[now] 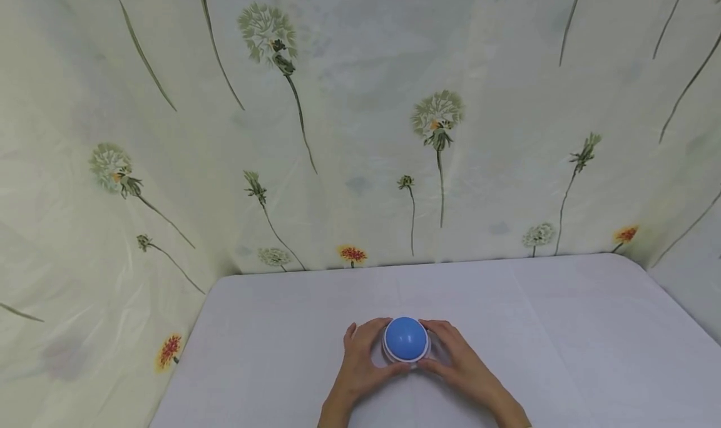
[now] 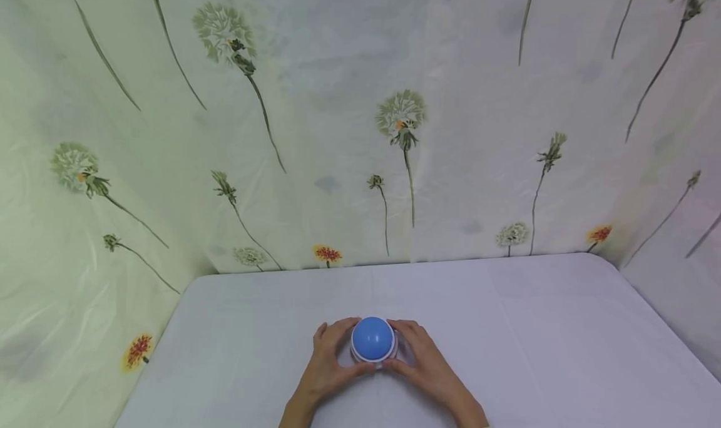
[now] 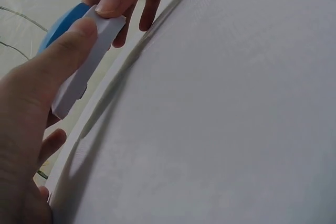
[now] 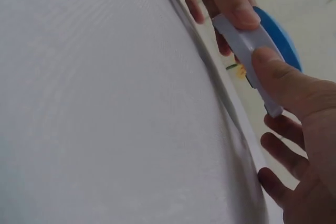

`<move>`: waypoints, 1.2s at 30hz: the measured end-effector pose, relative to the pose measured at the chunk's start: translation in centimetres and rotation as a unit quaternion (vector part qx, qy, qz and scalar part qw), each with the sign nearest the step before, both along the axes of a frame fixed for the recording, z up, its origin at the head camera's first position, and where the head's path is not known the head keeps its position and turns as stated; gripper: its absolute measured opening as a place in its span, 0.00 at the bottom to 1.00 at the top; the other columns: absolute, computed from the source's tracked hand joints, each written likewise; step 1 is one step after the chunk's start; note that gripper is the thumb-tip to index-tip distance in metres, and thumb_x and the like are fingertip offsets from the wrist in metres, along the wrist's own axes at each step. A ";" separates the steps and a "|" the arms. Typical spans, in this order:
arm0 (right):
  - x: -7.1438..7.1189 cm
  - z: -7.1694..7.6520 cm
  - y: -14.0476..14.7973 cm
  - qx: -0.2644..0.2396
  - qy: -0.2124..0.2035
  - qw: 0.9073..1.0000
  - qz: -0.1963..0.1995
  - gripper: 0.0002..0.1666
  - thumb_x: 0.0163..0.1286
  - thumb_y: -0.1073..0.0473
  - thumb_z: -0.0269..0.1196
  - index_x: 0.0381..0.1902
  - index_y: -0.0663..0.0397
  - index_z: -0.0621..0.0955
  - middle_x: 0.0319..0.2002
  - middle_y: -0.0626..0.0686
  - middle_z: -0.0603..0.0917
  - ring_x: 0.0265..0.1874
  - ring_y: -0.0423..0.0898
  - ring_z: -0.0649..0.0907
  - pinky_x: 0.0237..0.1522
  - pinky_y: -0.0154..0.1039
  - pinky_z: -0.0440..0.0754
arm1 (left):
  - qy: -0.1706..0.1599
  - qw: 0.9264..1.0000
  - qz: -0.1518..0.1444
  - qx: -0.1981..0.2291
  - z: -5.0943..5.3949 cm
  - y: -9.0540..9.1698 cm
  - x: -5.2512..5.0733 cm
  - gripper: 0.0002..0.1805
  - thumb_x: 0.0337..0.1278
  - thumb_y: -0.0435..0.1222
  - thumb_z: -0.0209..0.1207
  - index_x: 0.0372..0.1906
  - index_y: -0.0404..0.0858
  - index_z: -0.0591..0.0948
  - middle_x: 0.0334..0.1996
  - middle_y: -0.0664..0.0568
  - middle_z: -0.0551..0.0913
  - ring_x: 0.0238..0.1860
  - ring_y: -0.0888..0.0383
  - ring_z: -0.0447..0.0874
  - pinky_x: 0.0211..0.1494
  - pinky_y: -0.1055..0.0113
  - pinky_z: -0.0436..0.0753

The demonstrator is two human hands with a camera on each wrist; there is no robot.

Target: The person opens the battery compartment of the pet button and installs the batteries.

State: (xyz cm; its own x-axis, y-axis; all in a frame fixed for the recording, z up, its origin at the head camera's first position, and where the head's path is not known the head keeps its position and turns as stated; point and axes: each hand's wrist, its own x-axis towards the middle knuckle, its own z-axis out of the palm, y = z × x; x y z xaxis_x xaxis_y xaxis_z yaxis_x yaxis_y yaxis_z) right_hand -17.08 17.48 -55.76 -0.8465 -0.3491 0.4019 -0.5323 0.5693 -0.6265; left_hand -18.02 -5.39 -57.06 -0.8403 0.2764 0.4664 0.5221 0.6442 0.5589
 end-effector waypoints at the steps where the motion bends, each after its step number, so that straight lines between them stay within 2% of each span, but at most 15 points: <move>1: 0.0 0.0 -0.1 0.007 -0.002 1.000 -0.006 0.41 0.54 0.44 0.70 0.64 0.44 0.70 0.57 0.41 0.74 0.58 0.40 0.73 0.62 0.28 0.67 | 0.001 1.000 0.003 -0.004 0.0 0.0 0.0 0.44 0.35 0.66 0.65 0.61 0.51 0.71 0.57 0.62 0.77 0.61 0.62 0.72 0.63 0.37 0.58; 5: 0.0 -0.1 -0.2 0.025 -0.015 0.999 -0.022 0.40 0.54 0.44 0.70 0.64 0.44 0.71 0.57 0.40 0.75 0.58 0.41 0.72 0.57 0.49 0.71 | -0.005 1.000 0.013 -0.024 0.1 0.0 0.1 0.44 0.35 0.68 0.64 0.61 0.50 0.72 0.56 0.62 0.78 0.60 0.62 0.73 0.64 0.37 0.56; 7: 0.1 -0.2 -0.4 0.029 -0.015 0.999 -0.024 0.40 0.54 0.45 0.70 0.64 0.46 0.71 0.57 0.42 0.75 0.58 0.43 0.72 0.56 0.52 0.70 | -0.006 0.999 0.017 -0.036 0.1 -0.1 0.2 0.44 0.35 0.68 0.63 0.60 0.50 0.73 0.56 0.61 0.78 0.59 0.62 0.73 0.65 0.37 0.56; 15: 0.2 -0.6 -0.8 0.052 0.000 0.998 -0.024 0.39 0.53 0.48 0.71 0.62 0.53 0.73 0.56 0.50 0.75 0.59 0.49 0.70 0.56 0.55 0.69 | -0.027 0.997 0.027 -0.070 0.2 -0.2 0.4 0.44 0.37 0.70 0.60 0.60 0.49 0.73 0.55 0.62 0.79 0.60 0.62 0.72 0.66 0.41 0.58; 19: 0.3 -0.5 -0.8 0.048 -0.016 0.998 -0.028 0.39 0.53 0.48 0.71 0.62 0.53 0.73 0.56 0.50 0.75 0.60 0.51 0.70 0.57 0.57 0.69 | -0.037 0.996 0.028 -0.075 0.3 -0.2 0.5 0.44 0.38 0.70 0.59 0.60 0.50 0.73 0.56 0.62 0.78 0.61 0.62 0.72 0.67 0.41 0.58; 25: 0.9 -0.4 -0.9 0.045 -0.031 0.998 -0.034 0.39 0.53 0.48 0.71 0.62 0.53 0.73 0.56 0.50 0.74 0.60 0.51 0.70 0.57 0.59 0.68 | -0.034 0.997 0.021 -0.072 0.3 -0.2 0.9 0.42 0.38 0.69 0.61 0.59 0.50 0.74 0.55 0.62 0.79 0.60 0.62 0.72 0.67 0.42 0.59; 31: 0.9 0.0 -0.6 0.055 -0.028 0.998 -0.032 0.39 0.56 0.47 0.69 0.64 0.51 0.72 0.58 0.51 0.74 0.61 0.51 0.70 0.59 0.59 0.69 | -0.033 0.997 0.017 -0.061 0.7 -0.1 0.8 0.43 0.38 0.67 0.62 0.60 0.47 0.74 0.56 0.59 0.78 0.60 0.61 0.72 0.67 0.42 0.59; 34: 1.0 0.3 -0.2 0.053 -0.040 0.997 -0.027 0.38 0.58 0.49 0.68 0.65 0.48 0.70 0.61 0.52 0.73 0.63 0.53 0.70 0.60 0.58 0.69 | -0.045 0.998 0.008 -0.049 0.8 -0.3 0.8 0.46 0.40 0.67 0.62 0.63 0.43 0.71 0.59 0.55 0.77 0.62 0.58 0.71 0.67 0.42 0.58; 36: 1.1 0.5 0.1 0.047 -0.061 0.997 -0.025 0.36 0.62 0.49 0.65 0.67 0.47 0.69 0.63 0.50 0.72 0.64 0.52 0.70 0.62 0.55 0.69 | -0.068 0.997 0.003 -0.034 0.9 -0.6 0.9 0.47 0.43 0.66 0.60 0.66 0.42 0.69 0.61 0.54 0.75 0.63 0.56 0.70 0.69 0.43 0.57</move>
State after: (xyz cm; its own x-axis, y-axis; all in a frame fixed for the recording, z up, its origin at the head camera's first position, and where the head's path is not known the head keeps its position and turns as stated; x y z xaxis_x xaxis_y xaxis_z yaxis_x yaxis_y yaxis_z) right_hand -15.97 17.54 -55.27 -0.9043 -0.3367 0.2624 -0.4250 0.6527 -0.6272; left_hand -17.08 -5.99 -56.12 -0.8958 0.2990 0.3290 0.4414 0.6861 0.5783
